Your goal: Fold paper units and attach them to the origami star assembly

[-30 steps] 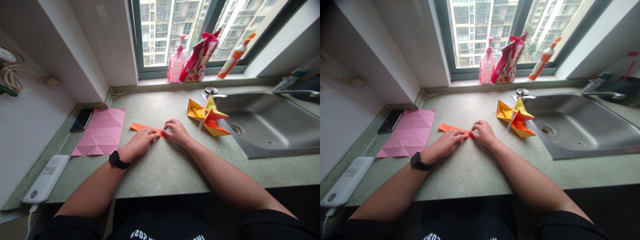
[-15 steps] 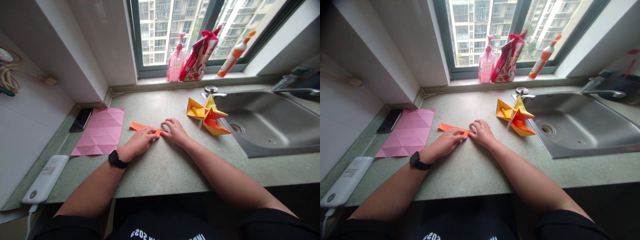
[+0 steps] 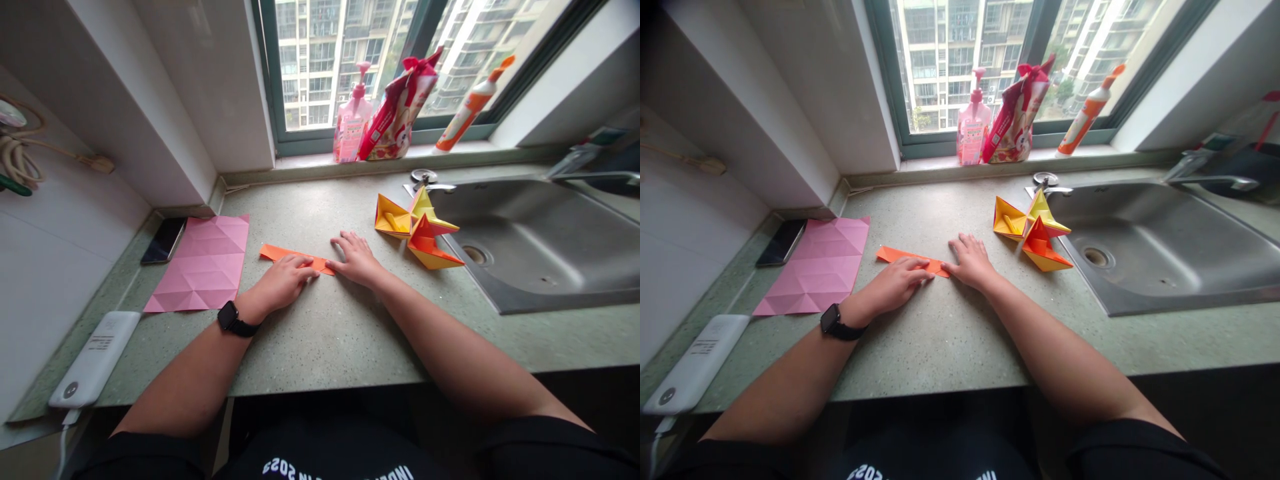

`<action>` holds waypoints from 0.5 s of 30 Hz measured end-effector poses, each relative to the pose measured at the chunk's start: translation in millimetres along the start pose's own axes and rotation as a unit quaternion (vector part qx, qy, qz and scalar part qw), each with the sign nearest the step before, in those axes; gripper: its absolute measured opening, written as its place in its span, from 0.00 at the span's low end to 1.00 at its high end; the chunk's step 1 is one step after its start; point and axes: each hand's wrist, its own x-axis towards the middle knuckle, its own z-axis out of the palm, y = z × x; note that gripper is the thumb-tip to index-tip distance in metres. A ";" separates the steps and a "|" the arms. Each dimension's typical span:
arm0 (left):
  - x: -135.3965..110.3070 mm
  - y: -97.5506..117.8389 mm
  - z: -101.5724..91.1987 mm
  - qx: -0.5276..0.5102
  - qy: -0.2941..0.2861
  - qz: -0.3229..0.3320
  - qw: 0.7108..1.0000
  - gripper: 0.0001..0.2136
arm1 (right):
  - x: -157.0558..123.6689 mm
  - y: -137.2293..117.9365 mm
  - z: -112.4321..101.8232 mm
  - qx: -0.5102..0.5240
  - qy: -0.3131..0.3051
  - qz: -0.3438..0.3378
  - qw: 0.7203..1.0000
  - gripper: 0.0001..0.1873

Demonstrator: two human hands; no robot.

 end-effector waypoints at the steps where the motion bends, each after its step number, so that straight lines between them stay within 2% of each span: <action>1: -0.3 -0.2 0.1 -0.001 0.000 0.000 1.000 0.14 | 1.5 4.5 -1.9 0.002 -0.003 0.004 1.000 0.36; 8: -0.2 -0.6 -0.3 -0.004 0.000 0.005 1.000 0.14 | 8.6 20.7 -11.0 -0.005 -0.024 0.013 1.000 0.36; 15: -1.8 0.1 0.5 -0.007 0.003 0.006 1.000 0.14 | 6.4 27.8 -17.1 0.049 0.005 -0.015 0.999 0.26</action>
